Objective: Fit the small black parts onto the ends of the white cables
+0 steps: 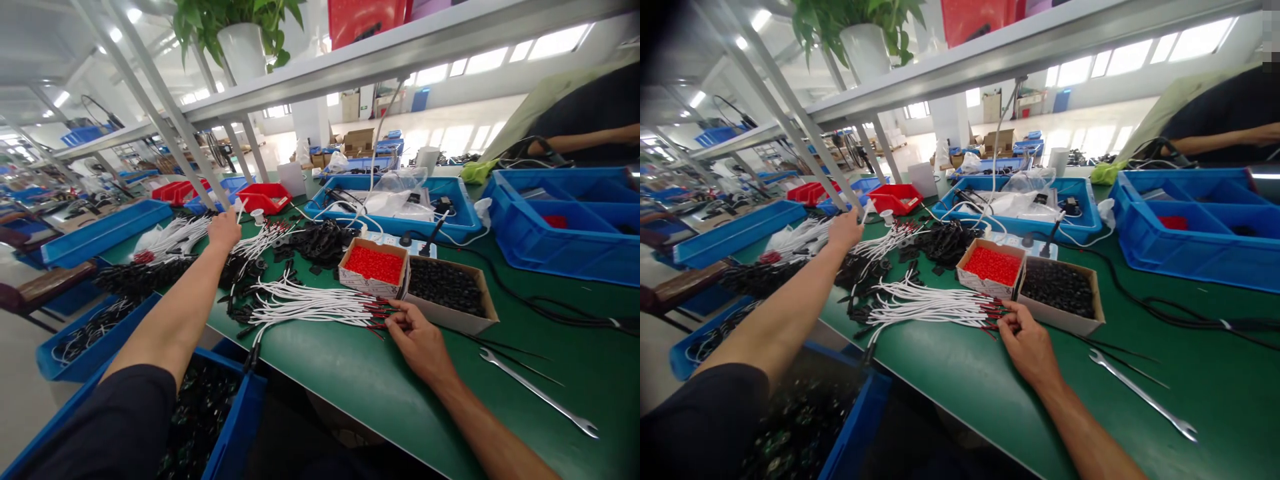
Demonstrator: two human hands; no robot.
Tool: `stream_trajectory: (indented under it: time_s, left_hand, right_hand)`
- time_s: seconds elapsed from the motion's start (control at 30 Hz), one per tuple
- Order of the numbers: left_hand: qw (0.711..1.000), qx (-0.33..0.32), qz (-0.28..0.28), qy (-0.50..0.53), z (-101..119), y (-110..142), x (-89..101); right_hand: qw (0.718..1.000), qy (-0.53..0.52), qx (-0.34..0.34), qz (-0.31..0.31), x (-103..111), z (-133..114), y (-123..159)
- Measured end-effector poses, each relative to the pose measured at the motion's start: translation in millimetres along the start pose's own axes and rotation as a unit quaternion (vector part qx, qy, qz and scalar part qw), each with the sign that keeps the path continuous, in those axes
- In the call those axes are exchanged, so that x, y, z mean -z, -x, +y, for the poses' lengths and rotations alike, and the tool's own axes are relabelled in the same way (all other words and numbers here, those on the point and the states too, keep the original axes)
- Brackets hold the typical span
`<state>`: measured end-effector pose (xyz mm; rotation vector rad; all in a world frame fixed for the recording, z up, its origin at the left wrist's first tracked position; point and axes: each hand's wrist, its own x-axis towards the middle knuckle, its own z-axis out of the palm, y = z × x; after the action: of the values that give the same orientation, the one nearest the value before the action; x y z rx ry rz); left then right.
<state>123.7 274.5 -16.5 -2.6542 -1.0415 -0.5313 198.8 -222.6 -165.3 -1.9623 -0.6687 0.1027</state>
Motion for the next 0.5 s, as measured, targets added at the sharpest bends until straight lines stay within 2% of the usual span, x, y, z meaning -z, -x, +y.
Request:
stream_trajectory:
  time_s: [0.07,0.13,0.17,0.23,0.33,0.5]
  left_hand:
    - [0.992,-0.103,-0.053,-0.054,12.5,12.1,-9.9]
    - [0.969,-0.207,-0.12,-0.065,27.1,27.6,-25.1]
    - [0.958,-0.239,-0.144,-0.067,32.8,35.2,-33.4]
    - [0.946,-0.269,-0.163,-0.076,38.5,47.8,-48.4]
    - [0.94,-0.284,-0.167,-0.086,33.5,55.7,-60.7]
    - [0.941,-0.289,-0.163,-0.064,12.7,44.0,-56.6]
  right_hand:
    - [1.0,0.004,0.002,0.002,-0.1,-0.5,-0.2]
    - [1.0,0.006,0.006,0.001,0.3,-0.7,0.0]
    - [1.0,0.006,0.009,-0.001,0.5,-0.6,0.1]
    - [1.0,0.006,0.014,-0.005,1.0,-0.3,0.1]
    - [1.0,0.008,0.018,-0.009,1.3,1.0,0.0]
    - [1.0,0.007,0.017,-0.021,0.3,3.4,-0.4]
